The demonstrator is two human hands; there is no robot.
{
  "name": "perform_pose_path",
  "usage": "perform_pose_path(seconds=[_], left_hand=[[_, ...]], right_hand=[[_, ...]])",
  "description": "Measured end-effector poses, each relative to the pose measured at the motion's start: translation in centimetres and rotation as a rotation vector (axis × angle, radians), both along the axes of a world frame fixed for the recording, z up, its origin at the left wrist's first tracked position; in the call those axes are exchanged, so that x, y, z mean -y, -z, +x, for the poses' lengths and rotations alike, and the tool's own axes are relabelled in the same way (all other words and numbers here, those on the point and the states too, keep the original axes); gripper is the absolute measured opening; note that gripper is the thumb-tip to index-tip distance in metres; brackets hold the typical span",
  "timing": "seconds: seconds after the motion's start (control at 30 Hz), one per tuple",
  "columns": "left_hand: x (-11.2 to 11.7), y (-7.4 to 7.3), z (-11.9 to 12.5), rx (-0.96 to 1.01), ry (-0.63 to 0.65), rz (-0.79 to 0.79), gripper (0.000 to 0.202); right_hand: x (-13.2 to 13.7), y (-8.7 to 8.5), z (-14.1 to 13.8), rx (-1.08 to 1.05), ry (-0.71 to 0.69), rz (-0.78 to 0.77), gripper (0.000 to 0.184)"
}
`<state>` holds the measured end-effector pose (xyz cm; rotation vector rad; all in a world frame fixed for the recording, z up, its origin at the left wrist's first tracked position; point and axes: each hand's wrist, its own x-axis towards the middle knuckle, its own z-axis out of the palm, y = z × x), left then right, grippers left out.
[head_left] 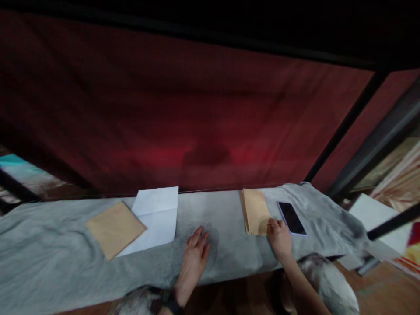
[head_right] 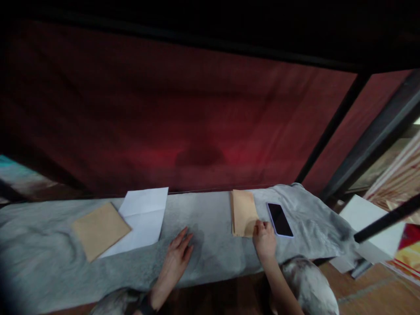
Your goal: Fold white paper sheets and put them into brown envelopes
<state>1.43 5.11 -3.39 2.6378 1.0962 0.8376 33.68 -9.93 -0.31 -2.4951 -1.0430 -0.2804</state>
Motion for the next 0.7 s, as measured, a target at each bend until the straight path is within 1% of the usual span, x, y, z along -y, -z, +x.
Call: perform_pose_path(seconds=[0.1,0.13,0.2,0.3,0.37,0.4,0.47,0.57,0.63,0.7], left_hand=[[0.2,-1.6,-0.2,-0.081,-0.085,-0.013,0.039],[0.0,-2.2,-0.4,-0.108,-0.113,-0.01,0.041],[-0.5,-3.1,-1.1,-0.155,-0.223,-0.011,0.047],[-1.5,-4.2,-2.5,-0.232,-0.47,-0.031,0.051],[-2.2,-4.6,-3.5,-0.278,-0.609,-0.073,0.05],[-2.5,-4.8,-3.8,-0.295,-0.649,-0.097,0.049],[-3.0,-5.2,-4.4,-0.312,-0.663,-0.141,0.044],[-3.4,-5.9,-4.8,-0.309,-0.628,-0.177,0.041],[-3.4,-6.3,-4.9,-0.3,-0.611,-0.187,0.04],[-3.4,-6.7,-4.9,-0.29,-0.596,-0.19,0.038]], right_hand=[[0.4,0.6,0.5,0.186,-0.082,-0.009,0.029],[0.4,0.8,0.7,0.225,-0.09,0.011,0.032],[0.1,1.2,0.8,0.27,-0.121,0.075,0.038],[-0.9,1.8,-0.4,0.221,-0.245,0.166,0.042],[-1.7,2.2,-2.2,0.142,-0.366,0.186,0.039],[-2.1,2.5,-3.4,0.105,-0.421,0.199,0.036],[-2.7,3.2,-5.7,0.047,-0.524,0.232,0.034],[-2.9,4.5,-8.6,0.003,-0.64,0.255,0.034],[-2.8,5.3,-9.6,-0.028,-0.697,0.246,0.034],[-2.6,5.9,-9.9,-0.06,-0.728,0.235,0.035]])
